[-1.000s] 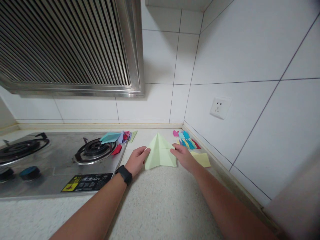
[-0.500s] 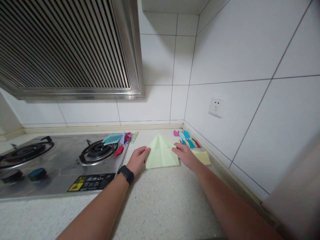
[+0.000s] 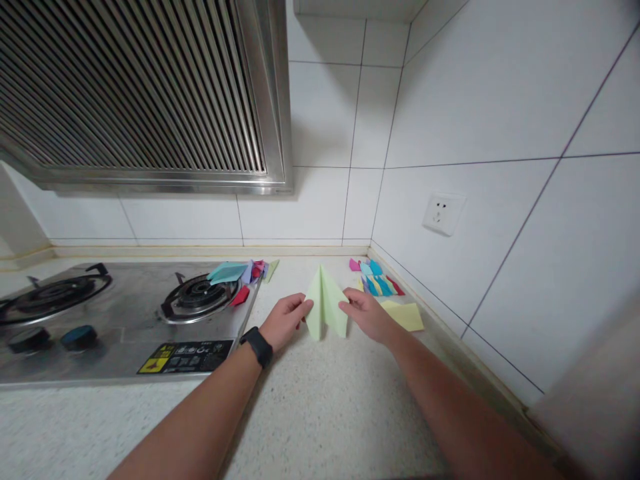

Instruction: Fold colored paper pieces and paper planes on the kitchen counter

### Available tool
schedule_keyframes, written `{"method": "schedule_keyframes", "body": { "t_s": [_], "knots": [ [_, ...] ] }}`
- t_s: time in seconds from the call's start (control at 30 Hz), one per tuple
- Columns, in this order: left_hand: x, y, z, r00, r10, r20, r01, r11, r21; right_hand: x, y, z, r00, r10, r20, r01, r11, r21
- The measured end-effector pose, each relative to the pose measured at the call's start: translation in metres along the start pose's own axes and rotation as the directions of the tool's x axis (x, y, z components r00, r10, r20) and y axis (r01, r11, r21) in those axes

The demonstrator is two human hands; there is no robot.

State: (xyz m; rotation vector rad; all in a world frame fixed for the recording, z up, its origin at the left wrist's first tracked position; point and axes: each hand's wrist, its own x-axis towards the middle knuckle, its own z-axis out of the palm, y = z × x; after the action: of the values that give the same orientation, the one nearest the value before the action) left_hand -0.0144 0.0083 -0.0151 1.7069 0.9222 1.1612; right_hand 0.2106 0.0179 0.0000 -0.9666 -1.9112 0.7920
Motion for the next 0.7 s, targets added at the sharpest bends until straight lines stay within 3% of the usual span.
{"method": "schedule_keyframes", "body": {
  "t_s": [0.17,0.5,0.7],
  "knots": [
    [-0.002,0.004,0.005,1.0,0.011,0.014,-0.011,1.0,-0.007,-0.002,0.0,0.002,0.999,-0.027,0.036,0.028,1.0,-0.014],
    [-0.004,0.003,0.01,0.998,-0.014,0.066,0.014,1.0,0.002,-0.003,-0.01,0.001,0.985,-0.012,0.17,-0.014,0.989,0.15],
    [-0.004,0.005,0.012,0.996,0.005,0.093,-0.003,1.0,-0.023,-0.003,-0.006,0.004,0.98,0.009,0.199,-0.038,0.989,0.145]
  ]
}}
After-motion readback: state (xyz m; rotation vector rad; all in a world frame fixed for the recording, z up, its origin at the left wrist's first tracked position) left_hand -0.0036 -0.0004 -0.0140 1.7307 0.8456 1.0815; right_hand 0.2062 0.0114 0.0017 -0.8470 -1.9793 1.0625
